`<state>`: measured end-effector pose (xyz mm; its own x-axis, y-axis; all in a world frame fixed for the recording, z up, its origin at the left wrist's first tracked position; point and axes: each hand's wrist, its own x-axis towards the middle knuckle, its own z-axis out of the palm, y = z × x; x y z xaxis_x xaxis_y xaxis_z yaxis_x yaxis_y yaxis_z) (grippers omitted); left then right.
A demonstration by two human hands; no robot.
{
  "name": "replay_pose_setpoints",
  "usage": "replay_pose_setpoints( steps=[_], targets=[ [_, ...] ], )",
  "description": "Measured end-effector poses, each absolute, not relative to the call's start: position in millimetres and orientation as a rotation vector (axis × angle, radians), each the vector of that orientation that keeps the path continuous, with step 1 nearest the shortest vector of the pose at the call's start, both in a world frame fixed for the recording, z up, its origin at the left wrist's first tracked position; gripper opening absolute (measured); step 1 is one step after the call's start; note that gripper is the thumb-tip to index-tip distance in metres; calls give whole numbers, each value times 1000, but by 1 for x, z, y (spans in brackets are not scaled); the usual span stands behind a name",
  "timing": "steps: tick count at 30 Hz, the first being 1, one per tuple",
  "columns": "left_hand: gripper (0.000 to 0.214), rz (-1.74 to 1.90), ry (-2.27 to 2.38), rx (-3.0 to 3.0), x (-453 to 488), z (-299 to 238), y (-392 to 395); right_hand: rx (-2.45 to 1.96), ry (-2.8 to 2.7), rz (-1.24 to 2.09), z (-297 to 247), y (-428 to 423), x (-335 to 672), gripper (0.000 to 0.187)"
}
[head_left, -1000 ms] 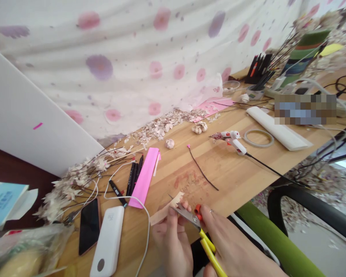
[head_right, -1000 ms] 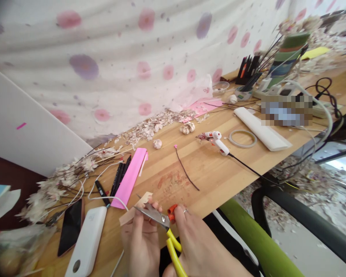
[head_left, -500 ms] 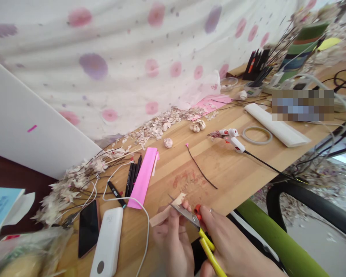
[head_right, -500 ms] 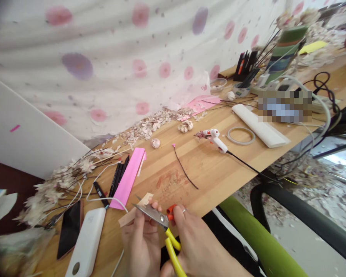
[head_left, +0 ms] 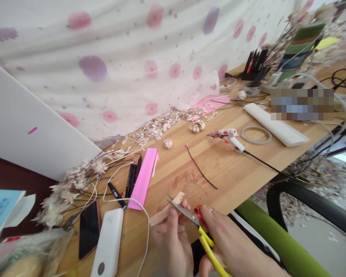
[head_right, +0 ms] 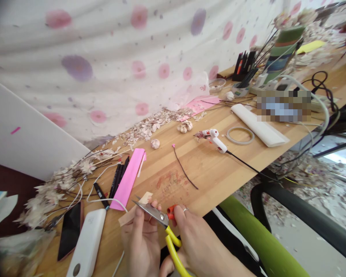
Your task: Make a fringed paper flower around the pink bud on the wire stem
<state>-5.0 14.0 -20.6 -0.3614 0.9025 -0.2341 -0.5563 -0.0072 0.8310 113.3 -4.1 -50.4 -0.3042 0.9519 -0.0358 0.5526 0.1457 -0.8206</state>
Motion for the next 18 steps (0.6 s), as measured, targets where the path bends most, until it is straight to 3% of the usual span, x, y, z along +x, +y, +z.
replay_pose_setpoints(
  steps=[18],
  targets=[
    [31,1661,1088,436,-10,-30,12,-1383,-1824,1085,-52,-7,115,78]
  ],
)
